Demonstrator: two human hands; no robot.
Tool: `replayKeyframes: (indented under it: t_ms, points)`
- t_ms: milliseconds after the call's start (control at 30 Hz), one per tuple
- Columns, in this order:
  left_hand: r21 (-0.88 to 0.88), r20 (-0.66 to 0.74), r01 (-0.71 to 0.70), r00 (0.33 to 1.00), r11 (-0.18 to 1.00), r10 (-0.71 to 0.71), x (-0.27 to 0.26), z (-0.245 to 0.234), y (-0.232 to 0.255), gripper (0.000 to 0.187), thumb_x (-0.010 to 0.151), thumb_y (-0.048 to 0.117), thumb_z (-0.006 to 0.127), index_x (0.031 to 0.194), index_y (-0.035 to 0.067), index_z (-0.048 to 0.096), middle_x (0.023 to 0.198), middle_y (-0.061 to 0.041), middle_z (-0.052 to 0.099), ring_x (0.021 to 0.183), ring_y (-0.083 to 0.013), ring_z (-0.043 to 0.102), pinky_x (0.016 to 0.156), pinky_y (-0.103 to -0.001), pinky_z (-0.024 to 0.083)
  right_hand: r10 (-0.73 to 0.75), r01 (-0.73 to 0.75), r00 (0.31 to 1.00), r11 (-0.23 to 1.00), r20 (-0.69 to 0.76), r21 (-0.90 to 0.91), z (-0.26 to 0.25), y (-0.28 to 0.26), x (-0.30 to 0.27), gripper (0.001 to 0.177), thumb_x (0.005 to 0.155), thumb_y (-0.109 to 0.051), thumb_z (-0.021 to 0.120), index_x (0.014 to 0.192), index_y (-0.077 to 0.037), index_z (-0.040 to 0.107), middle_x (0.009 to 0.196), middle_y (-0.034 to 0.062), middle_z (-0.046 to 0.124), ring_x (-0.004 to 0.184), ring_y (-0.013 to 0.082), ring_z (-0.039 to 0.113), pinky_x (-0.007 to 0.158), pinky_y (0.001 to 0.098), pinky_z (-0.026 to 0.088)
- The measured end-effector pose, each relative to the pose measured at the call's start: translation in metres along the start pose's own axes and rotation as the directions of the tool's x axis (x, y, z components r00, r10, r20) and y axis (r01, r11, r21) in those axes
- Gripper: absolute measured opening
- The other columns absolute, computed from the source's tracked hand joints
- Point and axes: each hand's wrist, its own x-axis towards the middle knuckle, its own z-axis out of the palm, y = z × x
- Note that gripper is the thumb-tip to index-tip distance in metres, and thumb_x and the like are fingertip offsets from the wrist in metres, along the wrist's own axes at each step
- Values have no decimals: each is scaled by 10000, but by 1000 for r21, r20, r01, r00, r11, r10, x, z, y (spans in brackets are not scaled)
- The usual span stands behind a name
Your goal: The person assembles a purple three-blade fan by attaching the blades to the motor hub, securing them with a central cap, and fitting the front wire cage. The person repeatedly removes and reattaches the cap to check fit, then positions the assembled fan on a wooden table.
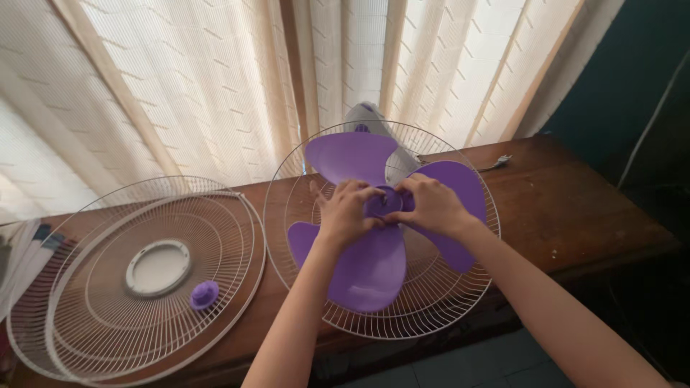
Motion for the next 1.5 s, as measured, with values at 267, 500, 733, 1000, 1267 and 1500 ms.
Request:
replayKeyframes:
  t_ms: [267, 500, 733, 1000, 1267, 1500]
  points:
    - [-21, 58, -40, 997, 999, 41, 23, 8, -16, 680, 617, 278, 935, 1251, 366, 706, 1391, 97, 593, 1460, -196, 394, 1218, -726, 81, -178, 191, 978, 973, -107, 128, 16, 19, -1, 657, 696, -378, 880, 1229, -42, 696, 1250, 138, 693, 1150, 292, 671, 1009, 414, 521]
    - [18, -185, -86, 979, 996, 88, -8, -3, -6, 568, 697, 96, 809, 1250, 174, 708, 1373, -46, 621, 1436, -281, 416, 1155, -723, 72, 6, -1, 981, 1000, -192, 26, 39, 1, -11, 792, 674, -573, 859, 1216, -23, 685, 1098, 137, 728, 956, 250, 731, 862, 382, 587]
    - [-247, -748, 45, 626, 968, -220, -148, -63, -151, 453, 769, 151, 775, 1209, 83, 689, 1248, -147, 676, 1227, -306, 595, 1066, -493, 395, 38, -50, 968, 998, -246, -44, 51, -10, -16, 835, 719, -634, 789, 1260, -11, 666, 1160, 148, 694, 975, 249, 727, 834, 389, 607]
    - [-91, -160, 461, 868, 882, -470, -187, -28, -344, 645, 632, 215, 949, 1232, 162, 718, 1222, -157, 635, 1167, -325, 607, 1039, -416, 487, 125, -135, 978, 989, -168, -53, 48, -15, -11, 819, 711, -626, 779, 1283, -51, 665, 1198, 121, 676, 997, 239, 725, 858, 404, 611]
    - [-65, -19, 508, 860, 859, -510, -194, -19, -334, 505, 708, 189, 909, 1176, 133, 730, 1173, -112, 691, 1124, -295, 667, 1009, -397, 543, 166, -173, 979, 984, -121, -44, 49, -18, -10, 801, 729, -570, 790, 1375, -129, 615, 1293, 113, 613, 1099, 249, 692, 965, 427, 578]
    - [-379, -272, 251, 890, 891, -366, -159, -124, -230, 465, 782, 76, 781, 1233, 50, 673, 1221, -119, 667, 1008, -253, 730, 892, -356, 633, 242, -245, 959, 969, -146, -4, 22, -42, -15, 812, 693, -491, 818, 1411, -211, 564, 1401, 64, 552, 1122, 209, 682, 981, 431, 559]
